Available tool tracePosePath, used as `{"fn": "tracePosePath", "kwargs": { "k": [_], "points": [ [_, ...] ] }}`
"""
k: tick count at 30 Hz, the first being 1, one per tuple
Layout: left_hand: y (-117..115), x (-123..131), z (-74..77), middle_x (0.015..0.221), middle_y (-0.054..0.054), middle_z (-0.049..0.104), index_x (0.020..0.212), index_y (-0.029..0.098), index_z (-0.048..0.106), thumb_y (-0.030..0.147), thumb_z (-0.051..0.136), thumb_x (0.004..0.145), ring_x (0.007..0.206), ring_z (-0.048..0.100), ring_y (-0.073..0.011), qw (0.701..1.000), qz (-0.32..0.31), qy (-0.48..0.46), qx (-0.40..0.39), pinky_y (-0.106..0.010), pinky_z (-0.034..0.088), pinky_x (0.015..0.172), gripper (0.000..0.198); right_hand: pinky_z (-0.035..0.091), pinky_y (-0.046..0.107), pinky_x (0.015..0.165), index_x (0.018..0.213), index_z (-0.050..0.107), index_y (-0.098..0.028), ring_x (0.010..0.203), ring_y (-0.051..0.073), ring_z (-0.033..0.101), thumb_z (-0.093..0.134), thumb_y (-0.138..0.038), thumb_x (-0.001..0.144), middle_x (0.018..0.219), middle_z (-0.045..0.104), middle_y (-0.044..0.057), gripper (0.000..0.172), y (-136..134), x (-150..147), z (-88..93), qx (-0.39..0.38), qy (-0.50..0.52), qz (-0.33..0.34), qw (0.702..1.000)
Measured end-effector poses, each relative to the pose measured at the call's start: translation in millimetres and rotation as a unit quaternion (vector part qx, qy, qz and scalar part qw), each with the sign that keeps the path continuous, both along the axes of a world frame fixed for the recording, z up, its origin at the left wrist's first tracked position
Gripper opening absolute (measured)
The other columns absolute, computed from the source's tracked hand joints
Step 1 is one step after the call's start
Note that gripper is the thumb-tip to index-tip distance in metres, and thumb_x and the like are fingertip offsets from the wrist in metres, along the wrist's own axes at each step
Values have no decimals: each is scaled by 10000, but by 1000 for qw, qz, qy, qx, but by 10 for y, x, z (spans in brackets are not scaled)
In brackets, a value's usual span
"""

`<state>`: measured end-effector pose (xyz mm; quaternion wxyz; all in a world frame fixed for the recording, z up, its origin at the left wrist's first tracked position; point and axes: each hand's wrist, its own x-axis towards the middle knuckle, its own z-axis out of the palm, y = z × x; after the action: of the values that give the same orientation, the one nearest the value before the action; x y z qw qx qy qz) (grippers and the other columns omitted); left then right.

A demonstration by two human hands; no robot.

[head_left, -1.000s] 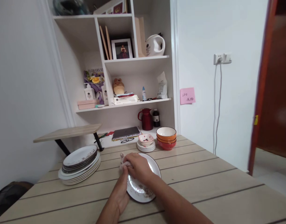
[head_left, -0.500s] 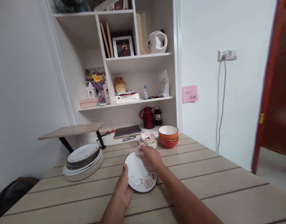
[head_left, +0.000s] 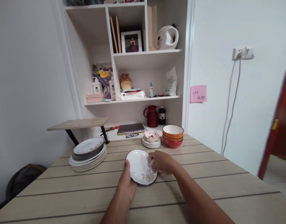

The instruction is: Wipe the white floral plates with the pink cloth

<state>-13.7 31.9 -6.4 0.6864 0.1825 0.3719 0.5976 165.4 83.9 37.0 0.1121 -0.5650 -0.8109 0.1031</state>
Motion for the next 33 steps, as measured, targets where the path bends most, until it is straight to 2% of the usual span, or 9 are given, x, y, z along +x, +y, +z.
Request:
{"fn": "tracePosePath", "kwargs": {
  "k": [5,8,13,18,21,24,26,29,33],
  "points": [
    [-3,-25,-23,1255,-173,632,1288,108,549,502,523,845,1199,561,-295,998,-46,-35,32,-436,423,1039,593,306,248,539,799,704,-293,628,173,558,664,-202,553,721,655,-17,266,-295,-213,40,-68,-53,124,989],
    [-3,-43,-24,1250,-166,637,1281,106,557,494,522,849,1198,562,-292,994,-69,-58,55,-416,419,1041,582,343,253,612,838,696,-301,768,187,581,653,-224,602,883,665,-12,252,-364,-447,-43,2,17,182,983],
    [107,-65,-150,1250,-162,639,1321,141,527,479,512,859,1225,539,-291,990,-83,-73,84,-435,375,1071,573,364,257,747,1003,645,-286,941,184,566,549,-248,775,1089,615,12,250,-150,-598,-130,101,169,68,978],
    [203,-81,-291,1258,-177,629,1363,132,476,526,554,816,1265,500,-297,990,-93,-61,83,-452,327,1102,679,338,263,708,1076,603,-270,941,185,566,496,-258,832,1199,577,37,267,-24,-385,-68,105,126,-45,985],
    [182,-76,-271,1277,-171,617,1374,136,462,560,502,830,1260,505,-296,994,-66,-55,69,-460,327,1100,691,311,270,646,1016,628,-258,851,199,576,539,-266,785,1035,639,51,248,-93,-251,-71,68,68,-22,995],
    [136,-59,-205,1276,-169,618,1359,132,479,569,434,858,1245,521,-292,996,-50,-49,61,-460,343,1088,666,290,258,596,899,657,-262,738,184,567,624,-223,667,847,660,13,237,-182,-228,-108,19,39,54,998],
    [104,-49,-157,1276,-169,619,1335,129,507,576,426,858,1239,527,-291,995,-63,-47,67,-450,360,1077,659,302,252,608,910,654,-261,770,185,567,630,-205,646,872,659,7,270,-224,-310,-138,17,47,108,993],
    [68,-44,-96,1290,-158,612,1323,144,517,584,449,846,1237,530,-281,992,-88,-55,73,-429,381,1061,653,341,255,705,991,633,-250,920,195,558,591,-222,718,1014,634,25,277,-241,-536,-172,75,123,144,979],
    [53,-49,-63,1305,-151,602,1342,170,496,540,487,849,1236,532,-265,990,-104,-59,80,-421,384,1059,617,350,256,763,1028,606,-261,956,179,551,527,-249,821,1081,599,21,222,-138,-725,-169,128,178,85,972]
  ]
}}
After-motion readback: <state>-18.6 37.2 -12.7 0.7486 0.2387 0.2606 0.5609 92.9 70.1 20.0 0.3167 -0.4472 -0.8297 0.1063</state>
